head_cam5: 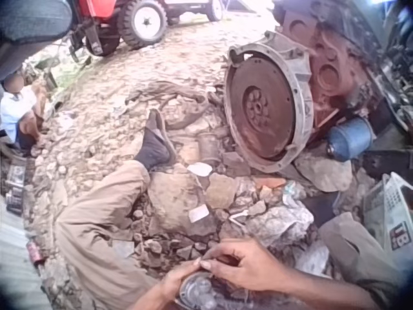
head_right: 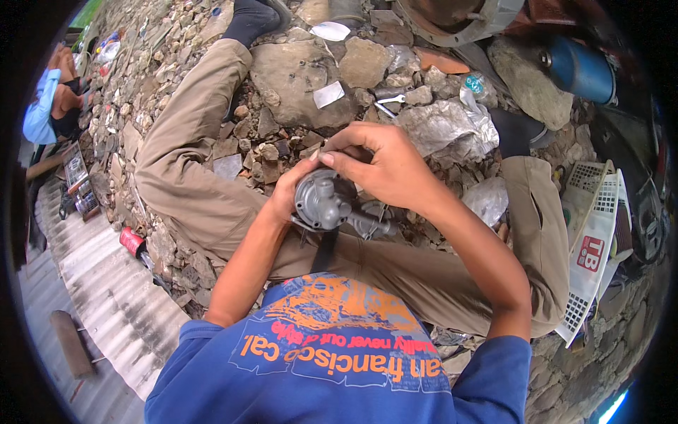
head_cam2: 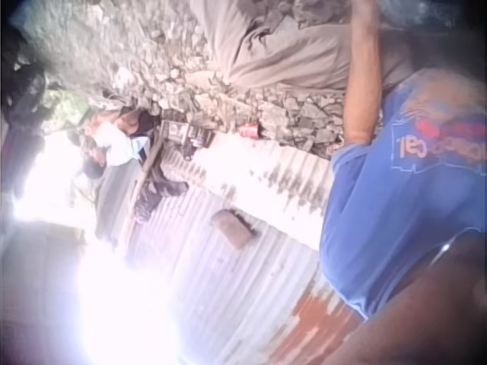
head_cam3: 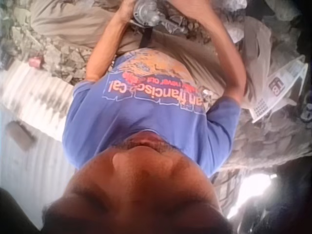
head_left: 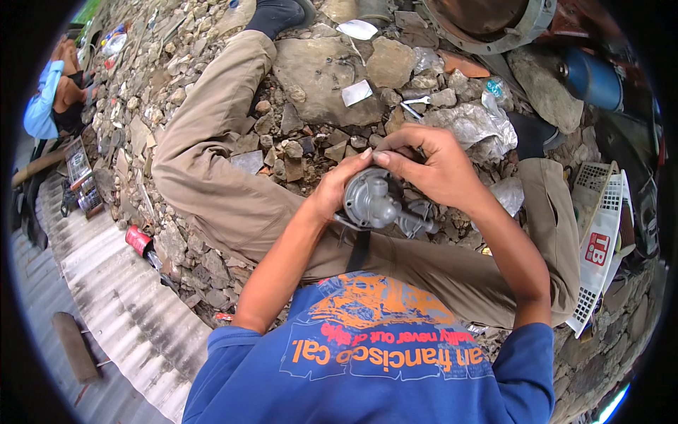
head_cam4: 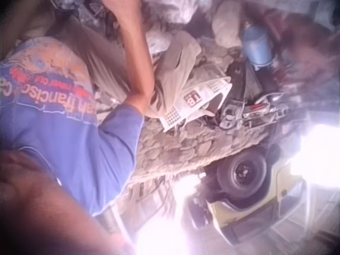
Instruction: The person sits on the ground and uses a screwdriver to adjust and tighten screws on a small metallic mechanical component. They repeatedly rotate the part to access different screws and manipulate the internal mechanism with their fingers.
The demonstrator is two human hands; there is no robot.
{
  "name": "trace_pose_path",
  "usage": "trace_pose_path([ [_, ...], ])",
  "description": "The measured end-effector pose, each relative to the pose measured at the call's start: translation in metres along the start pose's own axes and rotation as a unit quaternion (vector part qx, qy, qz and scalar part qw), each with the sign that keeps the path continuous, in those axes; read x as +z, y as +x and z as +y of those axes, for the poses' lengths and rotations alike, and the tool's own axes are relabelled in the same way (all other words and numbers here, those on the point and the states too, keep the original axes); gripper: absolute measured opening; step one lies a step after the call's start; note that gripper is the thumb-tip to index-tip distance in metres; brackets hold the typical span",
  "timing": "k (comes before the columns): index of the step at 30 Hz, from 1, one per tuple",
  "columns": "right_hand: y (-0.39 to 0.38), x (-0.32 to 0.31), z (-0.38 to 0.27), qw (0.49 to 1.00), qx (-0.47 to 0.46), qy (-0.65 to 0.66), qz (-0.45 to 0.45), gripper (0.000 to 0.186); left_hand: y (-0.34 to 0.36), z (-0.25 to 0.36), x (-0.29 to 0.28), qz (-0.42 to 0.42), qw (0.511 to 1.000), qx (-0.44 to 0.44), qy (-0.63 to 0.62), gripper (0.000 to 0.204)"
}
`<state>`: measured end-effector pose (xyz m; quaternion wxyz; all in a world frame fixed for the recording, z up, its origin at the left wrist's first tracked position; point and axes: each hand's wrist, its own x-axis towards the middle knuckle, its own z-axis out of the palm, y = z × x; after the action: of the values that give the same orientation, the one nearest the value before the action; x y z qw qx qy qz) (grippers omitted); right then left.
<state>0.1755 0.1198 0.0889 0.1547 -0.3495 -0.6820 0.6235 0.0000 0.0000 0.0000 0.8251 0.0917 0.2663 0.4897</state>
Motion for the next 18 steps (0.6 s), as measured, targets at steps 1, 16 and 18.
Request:
trace_pose_path([
  [1,-0.002,0.001,-0.004,1.000,0.014,-0.007,-0.004,0.021,-0.003,-0.001,0.002,0.008,1.000,-0.007,0.005,0.048],
  [16,0.003,0.003,-0.017,0.989,0.017,-0.135,0.050,0.022,0.006,-0.004,0.014,0.068,0.997,-0.017,-0.022,0.042],
  [18,0.007,0.002,-0.018,0.984,-0.007,-0.174,0.035,0.022,0.007,-0.004,0.009,0.057,0.996,-0.039,-0.061,0.039],
])
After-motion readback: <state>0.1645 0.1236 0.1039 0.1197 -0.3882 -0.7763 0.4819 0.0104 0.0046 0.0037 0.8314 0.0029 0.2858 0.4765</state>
